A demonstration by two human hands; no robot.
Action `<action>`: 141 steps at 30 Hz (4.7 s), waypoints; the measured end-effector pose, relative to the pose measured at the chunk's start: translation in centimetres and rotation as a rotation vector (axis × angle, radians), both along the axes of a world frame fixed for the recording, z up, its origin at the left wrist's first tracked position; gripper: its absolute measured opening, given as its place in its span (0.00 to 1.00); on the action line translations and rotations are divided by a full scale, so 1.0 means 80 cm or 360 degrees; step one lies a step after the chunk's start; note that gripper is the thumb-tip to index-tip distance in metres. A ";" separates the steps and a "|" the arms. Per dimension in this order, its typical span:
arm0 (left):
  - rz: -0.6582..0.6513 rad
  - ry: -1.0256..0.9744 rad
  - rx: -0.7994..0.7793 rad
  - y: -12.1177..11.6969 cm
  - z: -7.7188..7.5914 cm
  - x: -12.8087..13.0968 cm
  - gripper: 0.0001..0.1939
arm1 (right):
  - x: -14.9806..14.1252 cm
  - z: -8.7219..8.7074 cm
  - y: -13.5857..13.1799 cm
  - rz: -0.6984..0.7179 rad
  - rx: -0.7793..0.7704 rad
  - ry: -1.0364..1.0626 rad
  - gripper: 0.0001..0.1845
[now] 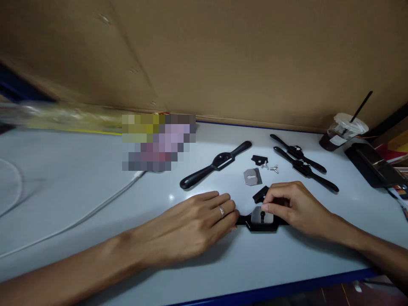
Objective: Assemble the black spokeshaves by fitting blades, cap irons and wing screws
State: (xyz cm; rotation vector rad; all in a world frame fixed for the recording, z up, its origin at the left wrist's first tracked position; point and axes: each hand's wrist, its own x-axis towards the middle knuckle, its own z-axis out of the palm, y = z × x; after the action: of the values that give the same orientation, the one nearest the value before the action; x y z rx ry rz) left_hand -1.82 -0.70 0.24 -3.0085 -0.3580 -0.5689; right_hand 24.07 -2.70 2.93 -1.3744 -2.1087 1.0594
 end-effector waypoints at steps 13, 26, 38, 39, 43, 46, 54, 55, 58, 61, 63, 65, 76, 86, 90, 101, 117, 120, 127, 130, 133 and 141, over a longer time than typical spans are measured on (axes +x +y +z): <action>0.0081 0.0029 -0.0086 0.000 0.000 0.003 0.14 | 0.016 -0.001 0.016 -0.0163 0.0563 -0.0190 0.14; 0.0073 0.0085 -0.0058 0.000 -0.001 0.004 0.10 | 0.030 0.001 0.021 0.0332 0.0500 -0.0620 0.10; 0.0073 0.0023 -0.0089 -0.001 -0.004 0.002 0.14 | 0.035 0.020 0.012 0.0102 0.0059 -0.0757 0.08; 0.0074 0.0020 -0.0085 -0.001 -0.004 0.002 0.15 | 0.034 0.019 0.012 0.0117 0.0083 -0.0741 0.08; 0.0065 0.0011 -0.0051 0.000 -0.004 0.002 0.14 | 0.027 0.019 0.012 0.0150 0.0379 -0.0741 0.06; 0.0053 -0.0002 -0.0049 0.000 -0.005 0.001 0.12 | 0.027 0.020 0.014 0.0190 0.0461 -0.0760 0.07; 0.0051 0.0007 -0.0046 0.001 -0.003 0.003 0.11 | 0.037 0.011 0.027 0.0042 0.0401 -0.0768 0.06; 0.0049 0.0011 -0.0044 0.001 -0.003 0.003 0.11 | 0.037 0.011 0.028 0.0061 0.0387 -0.0769 0.03; 0.0041 0.0021 -0.0048 0.001 -0.005 0.002 0.11 | 0.037 0.017 0.028 0.0035 0.0451 -0.0656 0.07; 0.0037 0.0024 -0.0066 0.001 -0.005 0.001 0.11 | 0.029 0.025 0.018 0.0029 0.0466 -0.0351 0.10; 0.0038 0.0042 -0.0073 0.001 -0.005 0.001 0.10 | 0.020 0.026 0.008 0.0045 0.0361 -0.0146 0.08; 0.0046 0.0039 -0.0053 0.001 -0.005 0.001 0.10 | 0.010 0.024 -0.002 0.0039 0.0252 -0.0036 0.09; 0.0053 0.0044 -0.0022 0.001 -0.004 0.003 0.08 | -0.006 0.011 -0.016 0.0031 0.0193 -0.0072 0.06; 0.0046 0.0023 -0.0014 0.001 -0.003 0.003 0.09 | 0.039 -0.009 0.049 -0.0377 0.0746 -0.0572 0.11; 0.0051 0.0025 -0.0009 0.000 0.000 0.005 0.07 | 0.039 -0.013 0.051 -0.0271 0.0646 -0.0775 0.13; 0.0052 0.0029 -0.0044 0.001 -0.003 0.003 0.08 | 0.058 -0.002 0.057 -0.0005 0.0572 -0.0757 0.10; -0.0008 0.0038 0.0079 0.001 0.000 0.002 0.08 | 0.036 0.020 0.024 0.0138 0.0854 -0.0468 0.09; -0.0035 0.0003 0.0119 0.000 0.005 0.002 0.08 | 0.022 0.033 -0.002 0.0477 0.0843 -0.0578 0.14; -0.0043 0.0006 0.0139 0.000 0.010 0.002 0.12 | 0.010 0.028 -0.018 0.0609 0.0839 -0.0718 0.16; -0.0045 -0.0004 0.0145 0.000 0.009 0.002 0.12 | 0.010 0.022 -0.015 0.0624 0.0839 -0.0739 0.16; -0.0043 0.0012 0.0130 0.001 0.007 0.002 0.12 | 0.010 0.019 -0.016 0.0634 0.0910 -0.0821 0.14; -0.0041 0.0029 0.0126 0.000 0.004 0.002 0.13 | 0.006 0.019 -0.020 0.0722 0.1070 -0.0939 0.13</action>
State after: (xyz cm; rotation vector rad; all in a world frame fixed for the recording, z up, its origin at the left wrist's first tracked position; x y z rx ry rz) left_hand -1.62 -0.66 0.60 -2.9444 -0.2893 -0.5438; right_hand 24.57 -4.32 4.44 -0.9470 -2.9090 -0.0171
